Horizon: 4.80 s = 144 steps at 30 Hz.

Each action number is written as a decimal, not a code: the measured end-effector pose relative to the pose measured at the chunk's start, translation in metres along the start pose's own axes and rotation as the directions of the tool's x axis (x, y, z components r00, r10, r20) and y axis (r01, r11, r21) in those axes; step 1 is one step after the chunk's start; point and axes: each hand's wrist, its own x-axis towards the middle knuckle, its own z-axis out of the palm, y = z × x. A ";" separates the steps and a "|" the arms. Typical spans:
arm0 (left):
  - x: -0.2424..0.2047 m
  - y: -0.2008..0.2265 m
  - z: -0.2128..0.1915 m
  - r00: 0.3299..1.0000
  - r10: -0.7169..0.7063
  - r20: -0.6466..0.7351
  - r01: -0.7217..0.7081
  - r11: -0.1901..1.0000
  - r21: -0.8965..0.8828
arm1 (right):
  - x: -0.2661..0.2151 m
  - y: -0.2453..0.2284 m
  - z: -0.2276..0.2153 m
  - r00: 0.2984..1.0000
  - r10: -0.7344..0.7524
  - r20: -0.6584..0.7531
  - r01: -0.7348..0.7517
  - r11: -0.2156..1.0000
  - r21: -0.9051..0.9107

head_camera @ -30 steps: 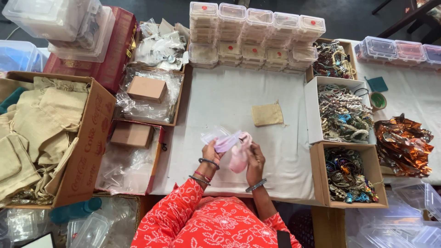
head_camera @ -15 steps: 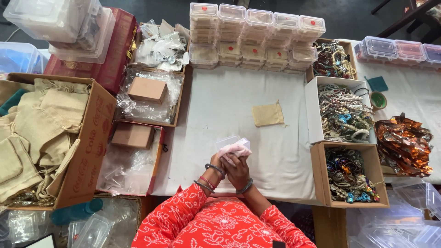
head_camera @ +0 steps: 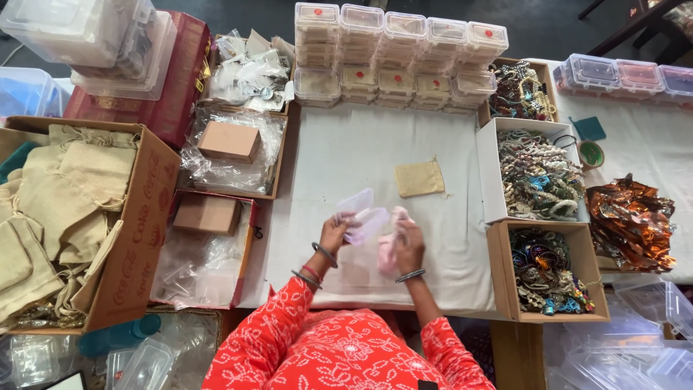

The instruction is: The person handles a small silver bracelet, placing it into a clear plastic bag. They then pick up a beige cloth pouch, place the bagged bracelet inside, and fold the pouch closed. Finally, they place the pouch into a small clear plastic container and close the lid.

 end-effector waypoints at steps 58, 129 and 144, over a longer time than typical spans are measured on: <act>0.000 -0.001 -0.054 0.875 0.258 0.410 -0.324 -0.317 0.891 | 0.009 -0.012 0.066 0.917 0.312 0.247 -0.205 0.902 -0.379; -0.011 -0.002 -0.027 0.986 0.106 0.131 -0.155 0.876 0.457 | -0.037 -0.052 0.040 0.893 0.155 0.423 -0.230 0.964 0.133; -0.009 0.004 -0.015 0.954 0.292 -0.059 -0.230 0.849 0.476 | -0.002 -0.028 -0.002 0.867 0.430 0.252 -0.498 0.761 0.415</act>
